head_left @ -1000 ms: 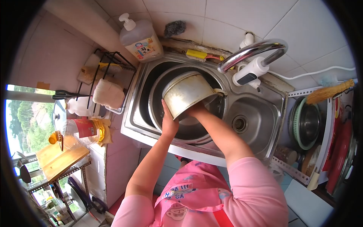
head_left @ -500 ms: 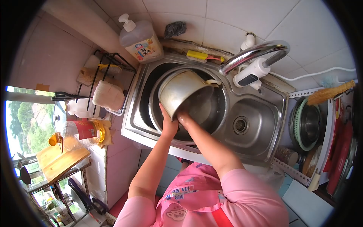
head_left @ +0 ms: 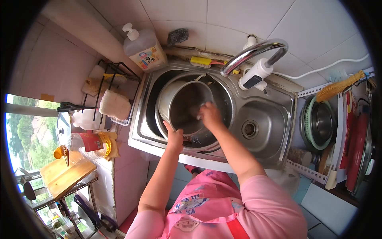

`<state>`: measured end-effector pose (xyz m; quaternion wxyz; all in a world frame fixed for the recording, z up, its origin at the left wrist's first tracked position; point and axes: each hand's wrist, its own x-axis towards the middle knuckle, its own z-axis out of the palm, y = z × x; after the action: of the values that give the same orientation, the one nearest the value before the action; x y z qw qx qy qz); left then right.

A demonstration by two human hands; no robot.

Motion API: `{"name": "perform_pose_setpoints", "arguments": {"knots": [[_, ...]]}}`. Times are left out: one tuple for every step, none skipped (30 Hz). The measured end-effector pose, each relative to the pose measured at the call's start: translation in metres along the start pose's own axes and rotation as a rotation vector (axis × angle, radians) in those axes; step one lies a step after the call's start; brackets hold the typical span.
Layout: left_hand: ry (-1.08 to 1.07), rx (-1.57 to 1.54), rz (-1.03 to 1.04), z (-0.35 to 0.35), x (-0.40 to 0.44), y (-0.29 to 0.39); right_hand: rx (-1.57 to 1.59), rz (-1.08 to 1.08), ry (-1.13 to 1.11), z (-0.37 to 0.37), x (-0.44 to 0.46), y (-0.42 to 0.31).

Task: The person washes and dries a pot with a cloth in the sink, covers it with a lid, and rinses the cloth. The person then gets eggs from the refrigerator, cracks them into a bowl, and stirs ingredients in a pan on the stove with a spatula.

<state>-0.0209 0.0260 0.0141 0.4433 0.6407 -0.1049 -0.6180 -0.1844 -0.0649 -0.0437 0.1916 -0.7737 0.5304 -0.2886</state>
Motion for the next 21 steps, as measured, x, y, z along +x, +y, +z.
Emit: {"name": "perform_pose_setpoints", "arguments": {"knots": [[0.023,-0.022,0.056,-0.01,0.019,-0.023,0.0,0.042,0.006,-0.012,0.012,-0.004],[0.046,-0.044,0.109,-0.016,0.028,-0.037,0.005,0.041,0.006,-0.016,0.023,-0.009],[0.106,-0.081,-0.033,-0.003,0.01,-0.018,0.058,0.098,0.099,-0.018,0.032,-0.012],[0.109,-0.081,-0.031,-0.002,0.004,-0.014,0.11,0.155,0.191,-0.018,0.04,-0.014],[0.071,-0.123,-0.056,-0.003,0.0,-0.012,0.174,0.23,0.236,-0.017,0.046,-0.018],[0.034,-0.163,-0.081,-0.003,-0.004,-0.01,0.177,0.231,0.235,-0.015,0.051,-0.024],[0.023,-0.188,-0.114,-0.003,-0.011,-0.008,0.229,0.268,0.309,-0.013,0.057,-0.03],[0.03,-0.188,-0.112,-0.005,-0.011,-0.01,0.281,0.306,0.381,-0.01,0.063,-0.037],[0.001,-0.202,-0.145,-0.006,-0.014,-0.01,0.335,0.301,0.405,-0.004,0.068,-0.043],[-0.031,-0.218,-0.176,-0.004,-0.016,-0.01,0.365,0.263,0.431,0.001,0.071,-0.048],[-0.045,-0.195,-0.162,-0.004,-0.021,-0.011,0.408,0.236,0.442,0.006,0.074,-0.054],[-0.043,-0.195,-0.162,-0.004,-0.021,-0.011,0.451,0.209,0.452,0.01,0.077,-0.063],[-0.05,-0.221,-0.228,-0.005,-0.021,-0.012,0.621,0.298,0.412,0.021,0.079,-0.069],[-0.059,-0.246,-0.296,-0.006,-0.022,-0.013,0.568,0.17,0.466,0.031,0.08,-0.074],[-0.06,-0.246,-0.297,-0.006,-0.021,-0.013,0.675,0.15,0.384,0.037,0.079,-0.083],[-0.068,-0.249,-0.327,-0.008,-0.018,-0.013,0.781,0.127,0.301,0.041,0.075,-0.092],[-0.075,-0.253,-0.356,-0.01,-0.017,-0.013,0.828,0.099,0.198,0.043,0.068,-0.099],[-0.081,-0.258,-0.386,-0.013,-0.015,-0.012,0.874,0.071,0.094,0.045,0.059,-0.106],[-0.114,-0.266,-0.392,-0.016,-0.015,-0.01,0.962,0.079,-0.006,0.048,0.049,-0.112],[-0.115,-0.268,-0.391,-0.019,-0.015,-0.009,1.197,0.272,-0.317,0.044,0.036,-0.108],[-0.143,-0.258,-0.373,-0.021,-0.016,-0.006,0.99,0.218,-0.384,0.049,0.028,-0.097]]}}
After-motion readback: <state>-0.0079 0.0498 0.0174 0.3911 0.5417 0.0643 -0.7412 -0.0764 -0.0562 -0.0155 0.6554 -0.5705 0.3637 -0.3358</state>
